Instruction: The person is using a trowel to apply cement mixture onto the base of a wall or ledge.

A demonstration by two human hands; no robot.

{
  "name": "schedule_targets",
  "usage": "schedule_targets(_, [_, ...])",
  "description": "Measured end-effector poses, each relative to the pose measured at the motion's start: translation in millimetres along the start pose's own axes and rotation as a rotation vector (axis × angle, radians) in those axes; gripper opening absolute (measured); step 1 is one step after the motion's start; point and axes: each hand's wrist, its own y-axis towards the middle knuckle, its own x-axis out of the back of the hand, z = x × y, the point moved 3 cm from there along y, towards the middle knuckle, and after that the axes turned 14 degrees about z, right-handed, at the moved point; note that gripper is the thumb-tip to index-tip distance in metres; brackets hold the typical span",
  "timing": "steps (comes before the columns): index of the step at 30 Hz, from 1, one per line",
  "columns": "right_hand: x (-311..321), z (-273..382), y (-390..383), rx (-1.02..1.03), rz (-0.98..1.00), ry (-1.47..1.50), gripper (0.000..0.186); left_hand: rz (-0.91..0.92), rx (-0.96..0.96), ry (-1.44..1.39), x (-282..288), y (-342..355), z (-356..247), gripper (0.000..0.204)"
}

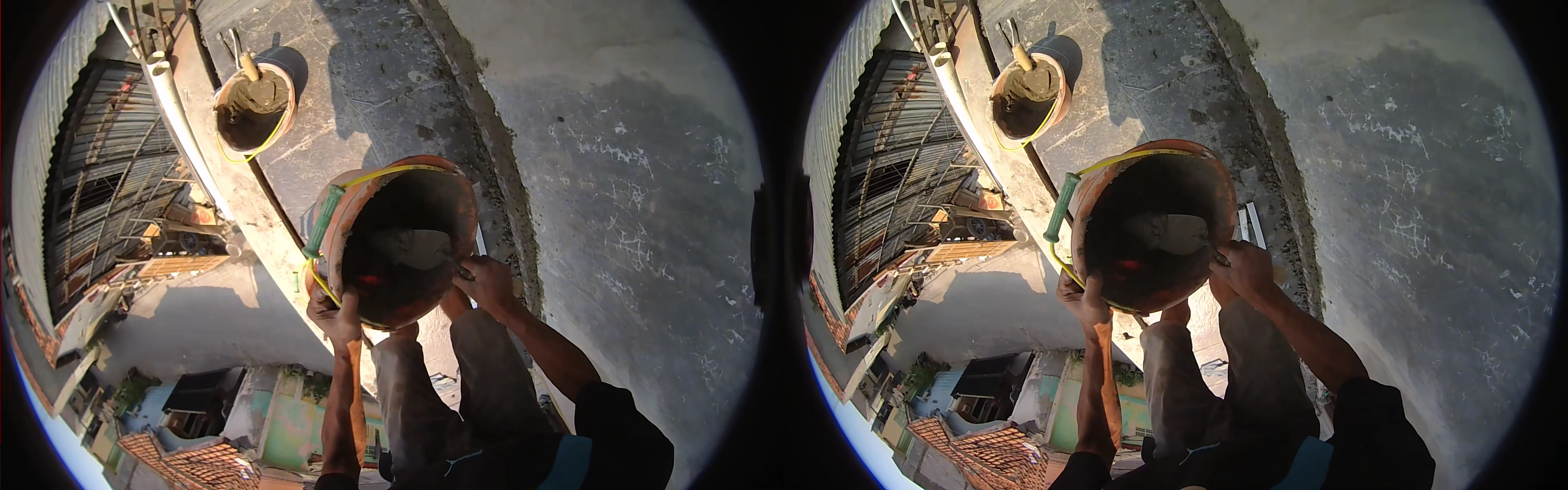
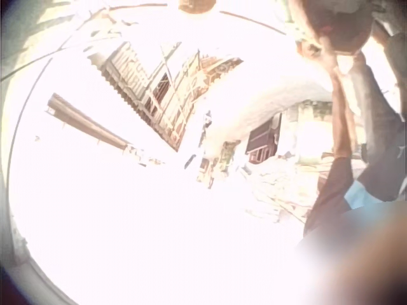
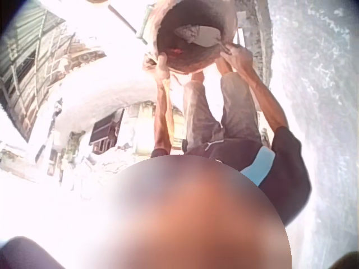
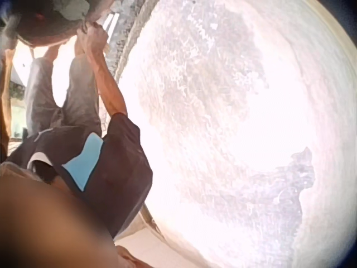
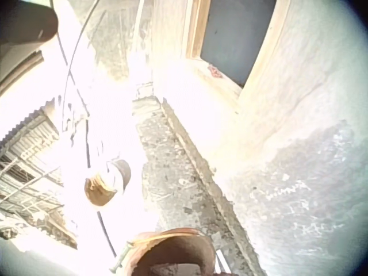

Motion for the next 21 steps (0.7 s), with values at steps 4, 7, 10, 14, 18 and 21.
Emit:
schedule_targets(4, [-8.6,-7.5,25.8,0.073,0.039,0.009,0.023,-0.119,0.109,-0.086,6.7,28.2,22.4,0.009])
schedule_targets(7, [-6.4,-0.2,42.9,0.100,0.151,0.147,0.028,-0.218,0.082,0.099,41.8,47.1,52.2,0.005])
schedule_targets(10, [-20.8,-19.3,66.4,0.119,0.561,0.709,0.030,-0.259,0.090,0.114,55.1,64.3,64.3,0.007])
schedule_targets(14, [-50.6,-94.5,132.3,-0.063,0.775,1.510,0.022,-0.210,-0.041,0.223,100.0,73.1,90.1,0.011])
schedule_targets(18, [29.3,-272.4,177.1,-0.390,0.008,0.813,0.027,-0.150,-0.049,0.308,107.9,76.7,96.9,0.015])
schedule_targets(21, [64.0,-226.6,112.9,-0.335,0.010,0.420,0.028,-0.184,-0.057,0.370,114.5,65.7,70.5,0.010])
